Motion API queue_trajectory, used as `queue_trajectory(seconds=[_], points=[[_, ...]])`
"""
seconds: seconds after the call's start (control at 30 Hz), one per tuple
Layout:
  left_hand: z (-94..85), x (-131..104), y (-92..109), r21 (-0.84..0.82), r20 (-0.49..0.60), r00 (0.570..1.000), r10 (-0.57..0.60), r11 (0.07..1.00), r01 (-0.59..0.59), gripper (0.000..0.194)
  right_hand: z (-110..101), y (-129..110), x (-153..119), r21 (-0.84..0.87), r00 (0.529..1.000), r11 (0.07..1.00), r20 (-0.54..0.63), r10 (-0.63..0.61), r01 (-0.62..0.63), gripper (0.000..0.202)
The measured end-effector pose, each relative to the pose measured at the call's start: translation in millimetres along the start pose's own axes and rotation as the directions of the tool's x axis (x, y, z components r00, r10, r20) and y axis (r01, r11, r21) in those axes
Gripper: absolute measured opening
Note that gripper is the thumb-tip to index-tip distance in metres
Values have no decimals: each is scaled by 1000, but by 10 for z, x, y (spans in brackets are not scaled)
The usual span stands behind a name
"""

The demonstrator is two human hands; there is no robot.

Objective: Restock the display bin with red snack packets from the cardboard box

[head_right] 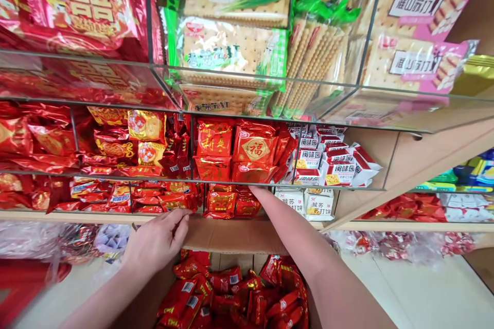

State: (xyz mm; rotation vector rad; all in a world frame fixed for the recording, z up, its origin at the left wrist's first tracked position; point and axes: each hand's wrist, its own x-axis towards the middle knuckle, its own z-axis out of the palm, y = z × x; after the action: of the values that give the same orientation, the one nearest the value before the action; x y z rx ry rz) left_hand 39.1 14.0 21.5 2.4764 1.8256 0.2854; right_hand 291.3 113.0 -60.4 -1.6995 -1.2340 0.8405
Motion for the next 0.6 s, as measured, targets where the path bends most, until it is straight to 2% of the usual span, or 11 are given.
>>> queue_trajectory(seconds=[0.2,0.33,0.4,0.47,0.53,0.57,0.6], points=[[-17,12,4,-4,20,999,-28,1000,28,28,-85,-163,-103,-77,999,997,31,-14,17,32],[-37,18,12,6,12,1000,-16,1000,16,28,-90,-282,-83,-187,994,982,109,1,20,11],[-41,17,7,13,11,1000,1,1000,-1,28,-175,-349,-195,-251,987,968,161,17,24,10],[-43,15,1,17,23,1000,13,1000,-13,30,-343,-457,-459,-291,980,955,199,1,58,11],[-48,12,-2,18,41,999,24,1000,-25,31,-558,-599,-868,-300,967,936,224,-119,184,5],[-52,10,-1,16,50,998,29,999,-30,31,-659,-662,-1108,-307,933,890,237,-271,337,7],[-55,9,1,13,59,998,33,999,-34,32,-742,-702,-1354,-303,876,829,276,-396,470,10]])
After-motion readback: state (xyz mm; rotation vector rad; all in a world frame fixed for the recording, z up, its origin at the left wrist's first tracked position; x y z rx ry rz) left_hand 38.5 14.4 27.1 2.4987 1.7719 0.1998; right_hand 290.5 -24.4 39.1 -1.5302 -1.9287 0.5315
